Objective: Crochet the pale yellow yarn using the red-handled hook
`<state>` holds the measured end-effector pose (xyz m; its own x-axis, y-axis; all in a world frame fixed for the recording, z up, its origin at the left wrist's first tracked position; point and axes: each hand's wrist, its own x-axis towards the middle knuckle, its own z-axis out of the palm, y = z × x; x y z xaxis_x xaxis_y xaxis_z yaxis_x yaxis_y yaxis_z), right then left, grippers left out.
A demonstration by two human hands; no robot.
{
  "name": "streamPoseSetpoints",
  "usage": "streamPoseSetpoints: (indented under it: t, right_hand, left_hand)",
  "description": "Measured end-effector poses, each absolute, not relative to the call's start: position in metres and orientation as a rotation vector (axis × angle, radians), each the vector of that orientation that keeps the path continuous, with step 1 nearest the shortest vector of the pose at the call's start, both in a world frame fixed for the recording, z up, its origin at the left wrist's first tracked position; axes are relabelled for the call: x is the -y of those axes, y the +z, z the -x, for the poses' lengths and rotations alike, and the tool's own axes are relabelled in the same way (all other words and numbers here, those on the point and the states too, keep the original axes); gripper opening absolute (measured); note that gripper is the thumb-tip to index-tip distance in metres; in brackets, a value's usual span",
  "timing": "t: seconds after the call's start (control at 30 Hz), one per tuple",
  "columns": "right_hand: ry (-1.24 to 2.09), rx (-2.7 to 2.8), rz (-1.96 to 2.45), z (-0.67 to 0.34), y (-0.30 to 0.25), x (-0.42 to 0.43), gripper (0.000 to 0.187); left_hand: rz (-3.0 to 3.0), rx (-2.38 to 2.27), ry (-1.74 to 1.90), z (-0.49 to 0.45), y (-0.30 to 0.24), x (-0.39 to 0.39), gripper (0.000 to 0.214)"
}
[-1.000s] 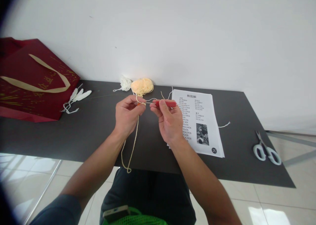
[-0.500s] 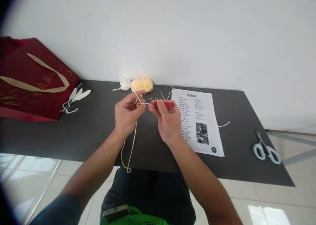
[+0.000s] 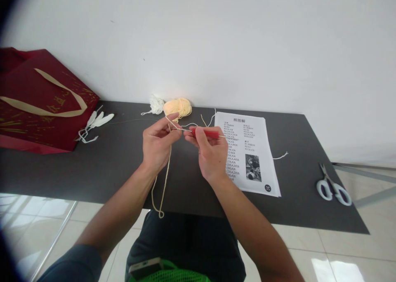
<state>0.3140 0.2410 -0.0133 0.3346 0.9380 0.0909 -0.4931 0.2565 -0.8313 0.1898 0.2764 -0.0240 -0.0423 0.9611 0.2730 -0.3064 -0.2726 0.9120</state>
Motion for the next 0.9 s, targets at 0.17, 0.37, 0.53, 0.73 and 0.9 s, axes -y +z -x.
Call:
streamPoseSetpoints:
  t: [0.17, 0.37, 0.53, 0.73, 0.9]
  right_hand:
    - [0.802, 0.911, 0.912, -0.31, -0.016, -0.231, 0.006]
    - [0.489, 1.312, 0.983, -0.315, -0.03, -0.223, 0.032]
    - [0.481, 1.383, 0.929, -0.32, -0.034, -0.226, 0.04]
    - [0.573, 1.328, 0.927, -0.321, -0.028, -0.224, 0.032]
    - [0.747, 1.097, 0.892, -0.317, -0.022, -0.229, 0.017]
  left_hand:
    - [-0.997, -0.814, 1.493, -0.192, -0.02, -0.278, 0.041]
    - [-0.767, -0.733, 1.422, -0.188, -0.013, -0.281, 0.041]
    - [-0.656, -0.676, 1.318, -0.186, -0.008, -0.28, 0.038]
    - [-0.564, -0.624, 1.28, -0.187, -0.004, -0.28, 0.037]
    - [-0.554, -0.63, 1.243, -0.187, -0.002, -0.279, 0.037]
